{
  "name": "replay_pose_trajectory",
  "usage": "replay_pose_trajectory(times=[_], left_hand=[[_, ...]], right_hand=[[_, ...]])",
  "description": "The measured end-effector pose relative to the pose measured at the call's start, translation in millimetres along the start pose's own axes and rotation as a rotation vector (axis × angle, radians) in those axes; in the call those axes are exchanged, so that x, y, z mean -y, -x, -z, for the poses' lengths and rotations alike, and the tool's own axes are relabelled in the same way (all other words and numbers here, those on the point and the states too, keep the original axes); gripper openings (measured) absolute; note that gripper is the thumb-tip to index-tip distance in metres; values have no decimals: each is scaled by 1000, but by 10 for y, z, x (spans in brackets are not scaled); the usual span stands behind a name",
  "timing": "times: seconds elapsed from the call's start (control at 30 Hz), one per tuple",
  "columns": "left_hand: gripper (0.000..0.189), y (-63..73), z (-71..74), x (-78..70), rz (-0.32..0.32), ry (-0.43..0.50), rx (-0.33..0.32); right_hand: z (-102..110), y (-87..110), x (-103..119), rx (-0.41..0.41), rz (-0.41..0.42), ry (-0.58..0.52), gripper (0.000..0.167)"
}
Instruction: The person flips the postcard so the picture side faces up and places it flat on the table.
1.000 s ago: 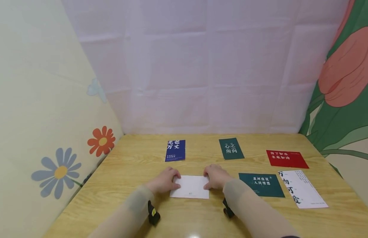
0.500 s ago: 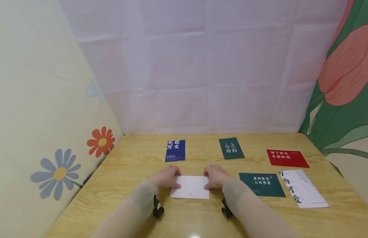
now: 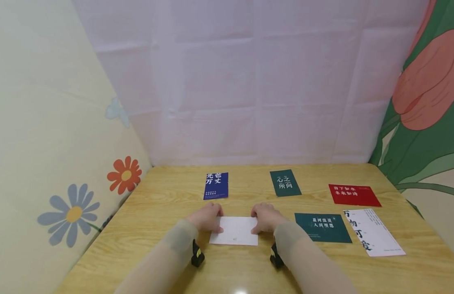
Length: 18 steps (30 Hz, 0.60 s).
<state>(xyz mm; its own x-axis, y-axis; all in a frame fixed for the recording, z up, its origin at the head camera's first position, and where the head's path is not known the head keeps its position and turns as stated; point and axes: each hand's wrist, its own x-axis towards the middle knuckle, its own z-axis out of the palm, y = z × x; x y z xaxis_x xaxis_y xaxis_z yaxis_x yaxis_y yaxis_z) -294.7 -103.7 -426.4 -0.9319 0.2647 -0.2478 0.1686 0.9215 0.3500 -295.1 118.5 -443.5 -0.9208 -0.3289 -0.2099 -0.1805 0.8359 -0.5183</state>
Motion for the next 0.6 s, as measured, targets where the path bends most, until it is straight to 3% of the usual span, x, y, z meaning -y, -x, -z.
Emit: replay_pose_trajectory(times=[0.4,0.6], left_hand=[[43,8,-23,-2,-13,-26,11],[46,16,-34,13,-13,4,9]], right_hand=[[-7,10,0,12,-7,-33,37],[-28,13,-9,6,7,-74,40]])
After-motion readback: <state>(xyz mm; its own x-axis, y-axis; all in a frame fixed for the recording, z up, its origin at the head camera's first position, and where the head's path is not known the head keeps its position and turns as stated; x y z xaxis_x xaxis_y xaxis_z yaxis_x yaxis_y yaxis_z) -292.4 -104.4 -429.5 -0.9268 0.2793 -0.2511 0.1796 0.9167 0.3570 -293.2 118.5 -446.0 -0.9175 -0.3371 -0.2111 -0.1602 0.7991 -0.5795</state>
